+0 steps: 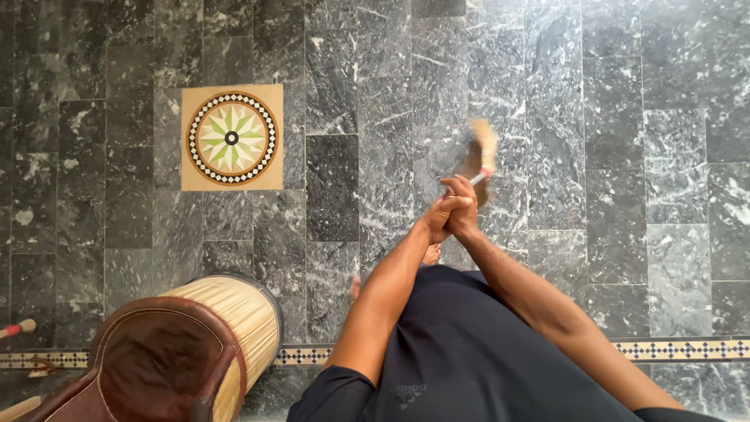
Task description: The person sweeps the tiled floor using a small hand broom, gathering dust and debris from corners and along walls before moving across the open room.
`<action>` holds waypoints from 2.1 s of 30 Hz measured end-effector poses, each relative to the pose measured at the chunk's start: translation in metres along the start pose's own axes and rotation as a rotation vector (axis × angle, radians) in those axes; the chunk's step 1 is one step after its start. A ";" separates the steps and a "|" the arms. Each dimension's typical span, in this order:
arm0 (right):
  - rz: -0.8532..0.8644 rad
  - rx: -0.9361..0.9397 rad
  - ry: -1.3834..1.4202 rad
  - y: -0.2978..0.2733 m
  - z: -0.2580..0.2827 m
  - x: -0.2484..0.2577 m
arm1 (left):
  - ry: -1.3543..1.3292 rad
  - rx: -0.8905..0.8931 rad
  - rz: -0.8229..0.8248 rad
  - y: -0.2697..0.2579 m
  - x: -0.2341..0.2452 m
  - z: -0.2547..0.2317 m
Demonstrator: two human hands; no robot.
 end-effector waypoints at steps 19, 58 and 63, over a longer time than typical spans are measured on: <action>0.706 0.009 0.129 0.034 0.186 -0.095 | -0.504 -0.717 -0.229 -0.072 0.040 -0.106; 0.160 -0.357 -0.368 0.147 0.099 -0.098 | 0.697 -0.253 -0.411 0.064 0.070 -0.191; 0.080 -0.308 -0.485 0.188 0.093 -0.058 | 0.635 -0.238 -0.326 0.134 0.056 -0.163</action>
Point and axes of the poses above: each hand's wrist, its own y-axis towards the middle knuckle, its own x-axis out of the back of the hand, z = x × y, the point moved 3 cm from there along y, towards the middle knuckle, and after that the axes turned 8 degrees about -x, right-handed, at the moved point
